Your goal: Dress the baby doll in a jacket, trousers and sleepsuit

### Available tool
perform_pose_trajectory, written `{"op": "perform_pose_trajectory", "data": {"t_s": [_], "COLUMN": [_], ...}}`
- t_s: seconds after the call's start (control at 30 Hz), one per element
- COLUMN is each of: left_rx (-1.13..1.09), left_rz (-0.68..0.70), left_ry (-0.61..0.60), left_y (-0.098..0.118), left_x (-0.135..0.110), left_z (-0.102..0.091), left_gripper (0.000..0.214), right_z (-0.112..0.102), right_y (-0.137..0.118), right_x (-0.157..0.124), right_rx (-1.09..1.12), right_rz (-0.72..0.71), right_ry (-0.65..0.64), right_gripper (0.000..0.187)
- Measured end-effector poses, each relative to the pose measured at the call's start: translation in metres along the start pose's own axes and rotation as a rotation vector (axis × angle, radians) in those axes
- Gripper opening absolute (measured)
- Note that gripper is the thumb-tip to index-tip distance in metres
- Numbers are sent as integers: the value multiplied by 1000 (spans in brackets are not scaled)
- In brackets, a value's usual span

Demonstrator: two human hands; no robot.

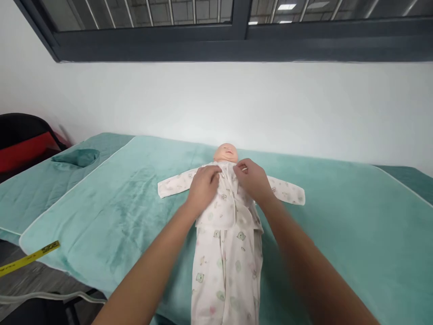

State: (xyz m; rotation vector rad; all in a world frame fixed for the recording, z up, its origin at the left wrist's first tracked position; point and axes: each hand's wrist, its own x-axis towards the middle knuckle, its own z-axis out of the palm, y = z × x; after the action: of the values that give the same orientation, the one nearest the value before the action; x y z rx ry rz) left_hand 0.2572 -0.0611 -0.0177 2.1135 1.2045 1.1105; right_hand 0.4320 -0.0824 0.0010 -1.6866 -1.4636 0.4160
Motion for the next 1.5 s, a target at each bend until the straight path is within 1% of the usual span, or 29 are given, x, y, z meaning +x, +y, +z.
{"op": "perform_pose_trajectory", "data": {"t_s": [0.07,0.17,0.23,0.27,0.33,0.4,0.43,0.5,0.57,0.6,0.67,0.73,0.87,0.97,1.0,1.03,1.17,1.23,1.33,1.5], "left_rx": [-49,-190,-304,-371,-499,-536,-514,-430,-347,-315,-276,-289,-380,-336,-317,-312,-399,-432,-461,-559], "left_rz": [-1,-91,-172,-209,-271,-327,-347,-352,-303,-270,-219,-203,-176,-133,-134,-144,-230,-260,-276,-289], "left_ry": [3,6,9,29,105,162,146,35,-92,-131,-153,-118,7,130,144,133,-4,-46,-106,-179], "left_y": [3,2,-7,-13,-25,-35,-37,-37,-34,-31,-27,-25,-22,-19,-18,-16,-11,-9,-9,-14], "left_x": [20,47,60,64,68,68,67,66,66,66,67,67,65,65,66,66,70,73,75,75], "left_z": [9,18,24,26,29,27,25,19,15,14,15,17,22,24,24,25,26,25,24,22], "left_gripper": [29,28,23,21,18,18,18,20,24,25,22,18,15,11,11,11,13,15,17,19], "right_z": [12,19,19,17,13,10,10,10,11,12,14,17,22,23,23,23,24,24,26,28], "right_y": [-5,-8,-8,-7,-6,-4,-2,1,3,4,5,4,-1,-2,-2,-2,-1,-1,-1,3], "right_x": [19,32,33,32,30,31,33,38,42,43,43,41,36,33,32,32,28,26,22,13], "right_rx": [-103,-252,-298,-300,-274,-236,-207,-102,75,175,338,409,388,388,387,389,459,492,466,444], "right_rz": [12,57,58,44,15,11,29,103,206,252,297,279,224,244,253,262,270,252,212,217], "right_ry": [-58,-141,-173,-189,-216,-218,-208,-184,-166,-160,-146,-120,-27,12,24,39,122,182,252,256], "right_gripper": [23,35,34,32,26,23,22,18,13,13,15,15,11,12,12,12,13,13,14,18]}}
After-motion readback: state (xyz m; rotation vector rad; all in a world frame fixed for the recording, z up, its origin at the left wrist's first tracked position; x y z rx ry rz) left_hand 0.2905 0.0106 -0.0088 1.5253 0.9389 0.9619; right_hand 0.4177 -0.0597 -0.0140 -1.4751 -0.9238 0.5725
